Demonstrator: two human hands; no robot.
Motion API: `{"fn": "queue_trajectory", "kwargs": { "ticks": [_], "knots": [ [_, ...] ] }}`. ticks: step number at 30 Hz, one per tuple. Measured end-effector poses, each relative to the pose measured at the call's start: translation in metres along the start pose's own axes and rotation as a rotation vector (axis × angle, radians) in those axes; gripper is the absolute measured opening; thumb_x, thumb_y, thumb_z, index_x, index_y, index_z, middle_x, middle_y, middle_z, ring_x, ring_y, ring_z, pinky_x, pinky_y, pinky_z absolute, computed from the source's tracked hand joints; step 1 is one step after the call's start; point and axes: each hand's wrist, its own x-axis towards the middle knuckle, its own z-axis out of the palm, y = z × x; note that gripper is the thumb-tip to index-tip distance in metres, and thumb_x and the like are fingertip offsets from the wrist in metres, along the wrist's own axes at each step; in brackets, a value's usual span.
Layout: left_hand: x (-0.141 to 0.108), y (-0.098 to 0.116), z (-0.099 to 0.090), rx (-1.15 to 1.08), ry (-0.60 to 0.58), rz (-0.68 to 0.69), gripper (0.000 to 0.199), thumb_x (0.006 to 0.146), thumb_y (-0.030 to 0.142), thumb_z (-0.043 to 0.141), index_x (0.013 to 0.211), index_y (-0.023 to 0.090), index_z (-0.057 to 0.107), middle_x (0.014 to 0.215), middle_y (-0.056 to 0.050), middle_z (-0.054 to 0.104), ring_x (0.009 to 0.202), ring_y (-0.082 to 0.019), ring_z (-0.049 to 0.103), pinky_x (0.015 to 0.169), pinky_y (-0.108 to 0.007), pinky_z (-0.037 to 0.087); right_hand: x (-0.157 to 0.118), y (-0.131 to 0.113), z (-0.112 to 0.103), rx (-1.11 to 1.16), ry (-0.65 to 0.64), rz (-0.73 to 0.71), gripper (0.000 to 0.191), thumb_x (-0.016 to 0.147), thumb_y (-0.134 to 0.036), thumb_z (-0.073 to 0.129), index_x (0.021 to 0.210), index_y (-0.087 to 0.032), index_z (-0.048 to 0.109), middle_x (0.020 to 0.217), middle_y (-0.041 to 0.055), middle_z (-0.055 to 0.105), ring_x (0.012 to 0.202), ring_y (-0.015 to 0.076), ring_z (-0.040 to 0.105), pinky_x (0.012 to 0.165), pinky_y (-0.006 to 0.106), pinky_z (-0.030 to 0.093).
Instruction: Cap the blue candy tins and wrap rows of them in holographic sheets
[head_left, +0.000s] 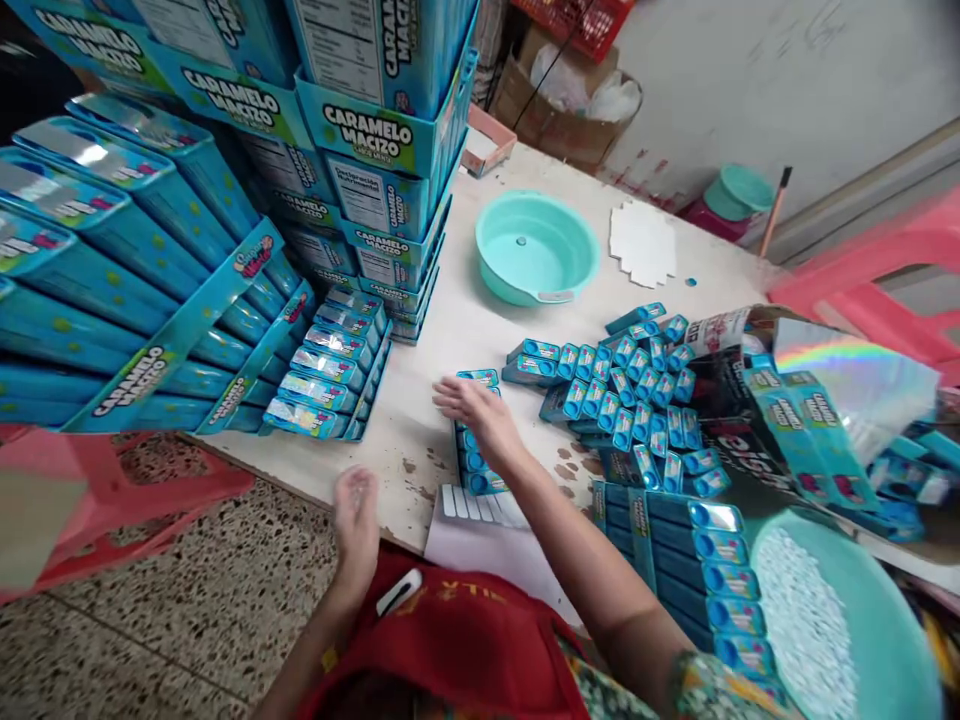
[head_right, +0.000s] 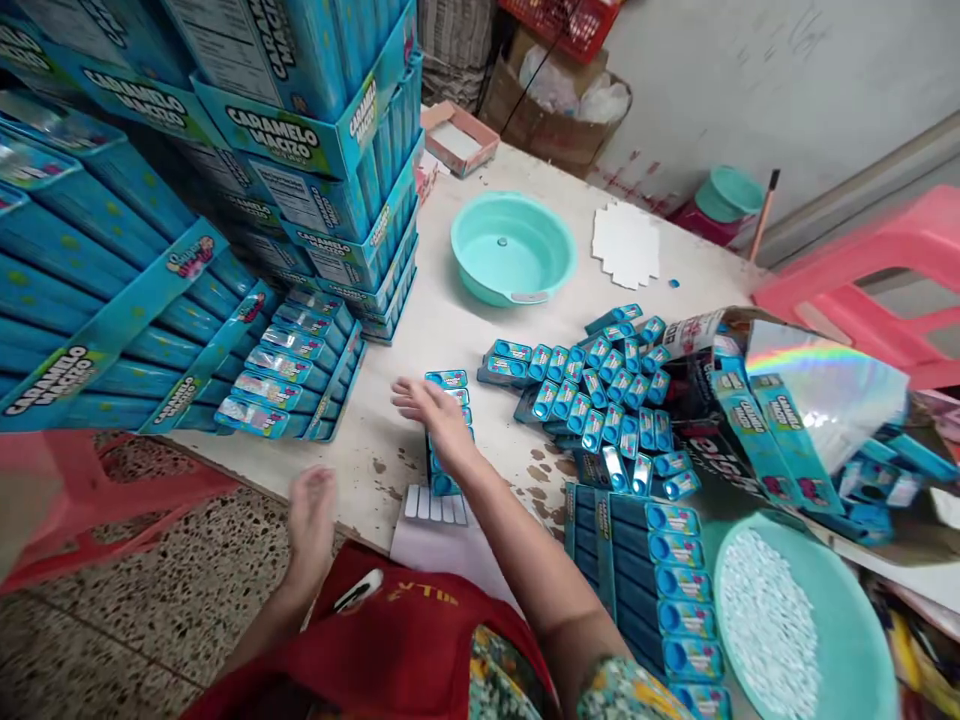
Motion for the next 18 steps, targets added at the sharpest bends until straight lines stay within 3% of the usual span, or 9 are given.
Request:
{"fn": "queue_trajectory", "kwargs": {
  "ticks": [3,6,8,10,12,14,16,18],
  "knots": [
    [-0.008,-0.008,0.026,0.085,-0.529,-0.243,0.048,0.076,0.059,0.051,0.105,0.02,0.057,0.105,-0.009,0.06,0.099,-0.025,0.056,0.087,-0.038,0.043,-0.064,-0.004,-0.063,-0.224,0.33,-0.067,0.039,0.08,-0.051,0.054,0.098,-0.018,0.064,0.099,0.0083,0.067,0.094,0.0227,0.061,0.087,0.039,0.045],
    [-0.002,-0.005,0.046,0.111,-0.837,-0.313,0.052,0.074,0.057,0.056,0.109,0.019,0.058,0.107,-0.01,0.061,0.103,-0.027,0.055,0.09,-0.038,0.041,-0.11,0.023,-0.116,-0.515,0.592,0.037,0.04,0.073,-0.053,0.06,0.092,-0.018,0.065,0.097,0.0091,0.067,0.092,0.024,0.059,0.086,0.039,0.043],
    [0.001,-0.006,0.048,0.076,-1.008,-0.298,0.056,0.072,0.048,0.064,0.119,0.02,0.053,0.11,-0.009,0.061,0.106,-0.025,0.054,0.094,-0.037,0.037,-0.131,0.049,-0.141,-0.589,0.638,0.168,0.043,0.069,-0.055,0.061,0.087,-0.017,0.066,0.094,0.0092,0.067,0.089,0.0253,0.058,0.086,0.04,0.042],
    [-0.001,-0.009,0.04,0.023,-1.161,-0.328,0.066,0.07,0.038,0.069,0.129,0.023,0.045,0.113,-0.008,0.061,0.107,-0.023,0.054,0.095,-0.036,0.036,-0.147,0.07,-0.154,-0.596,0.584,0.311,0.041,0.068,-0.057,0.059,0.076,-0.018,0.067,0.084,0.0077,0.068,0.086,0.0261,0.059,0.084,0.04,0.042],
    [-0.006,-0.014,0.026,-0.013,-1.245,-0.384,0.077,0.067,0.03,0.071,0.135,0.025,0.036,0.114,-0.007,0.06,0.108,-0.021,0.054,0.095,-0.035,0.036,-0.158,0.084,-0.158,-0.583,0.493,0.402,0.04,0.068,-0.057,0.057,0.068,-0.019,0.067,0.075,0.0061,0.068,0.082,0.0264,0.059,0.082,0.04,0.042],
    [-0.014,-0.019,0.013,-0.033,-1.268,-0.437,0.089,0.065,0.024,0.073,0.141,0.026,0.026,0.112,-0.007,0.061,0.105,-0.02,0.056,0.095,-0.035,0.037,-0.167,0.091,-0.156,-0.552,0.445,0.386,0.038,0.068,-0.055,0.057,0.068,-0.019,0.067,0.075,0.0056,0.068,0.081,0.026,0.059,0.081,0.04,0.042],
    [-0.023,-0.022,0.004,-0.054,-1.258,-0.459,0.098,0.063,0.02,0.073,0.143,0.027,0.018,0.108,-0.007,0.063,0.101,-0.019,0.058,0.093,-0.035,0.038,-0.174,0.094,-0.153,-0.482,0.52,0.308,0.033,0.064,-0.05,0.064,0.074,-0.018,0.068,0.077,0.0055,0.068,0.079,0.025,0.059,0.078,0.038,0.044],
    [-0.032,-0.025,-0.001,-0.075,-1.249,-0.447,0.098,0.06,0.016,0.074,0.142,0.025,0.022,0.105,-0.007,0.064,0.096,-0.02,0.059,0.091,-0.036,0.039,-0.179,0.094,-0.15,-0.383,0.686,0.241,0.032,0.056,-0.041,0.072,0.077,-0.018,0.067,0.074,0.0049,0.066,0.073,0.0234,0.06,0.07,0.035,0.047]
  ]
}}
